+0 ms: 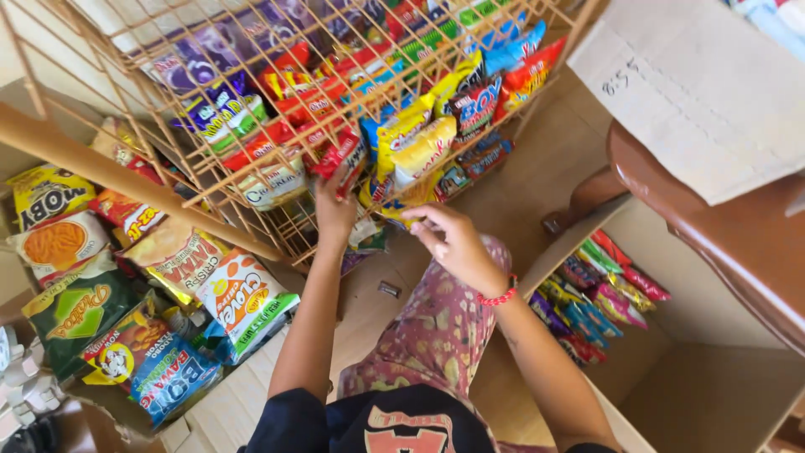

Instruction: Packing various snack bags from a metal rack into a cardboard box.

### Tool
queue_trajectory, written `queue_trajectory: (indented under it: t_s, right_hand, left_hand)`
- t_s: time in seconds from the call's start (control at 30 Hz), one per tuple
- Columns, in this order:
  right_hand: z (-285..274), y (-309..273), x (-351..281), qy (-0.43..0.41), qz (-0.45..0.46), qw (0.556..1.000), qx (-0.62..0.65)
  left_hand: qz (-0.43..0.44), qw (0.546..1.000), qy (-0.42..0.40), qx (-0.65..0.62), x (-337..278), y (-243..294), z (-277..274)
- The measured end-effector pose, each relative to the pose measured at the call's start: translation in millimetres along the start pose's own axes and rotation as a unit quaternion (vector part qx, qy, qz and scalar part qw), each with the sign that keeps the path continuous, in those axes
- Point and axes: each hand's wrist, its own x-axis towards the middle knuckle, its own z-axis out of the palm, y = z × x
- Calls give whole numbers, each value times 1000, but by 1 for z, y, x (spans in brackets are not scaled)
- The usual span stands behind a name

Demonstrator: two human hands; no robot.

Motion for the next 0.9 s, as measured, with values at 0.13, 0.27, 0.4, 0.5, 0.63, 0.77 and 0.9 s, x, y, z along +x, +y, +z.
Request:
queue_trajectory:
  t_s: [0.13, 0.27, 0.4, 0.5, 0.63, 0.77, 0.9]
  right_hand:
    - [13, -7, 11, -42, 34, 998, -23]
    - [13, -17, 21, 15, -68, 997, -25]
    - [14, -16, 27, 21, -50, 996, 66]
    - [21, 19, 21, 67, 23, 978, 197]
    - [12, 11, 15, 116, 34, 976, 183]
    - [-1, 9, 8, 129, 55, 977, 158]
    - [-6, 2, 6, 139, 59, 975, 160]
  left_hand:
    - [-37, 999, 40, -3, -20, 39, -24]
    - [-75, 981, 123, -131, -39, 117, -83]
    - [87, 968, 68, -224, -50, 145, -106]
    - [-50, 943, -51, -324, -40, 136, -96]
    - [11, 950, 24, -311, 14, 75, -64]
    - [11, 996, 35, 81, 59, 42, -48]
    - [28, 983, 62, 172, 75, 56, -51]
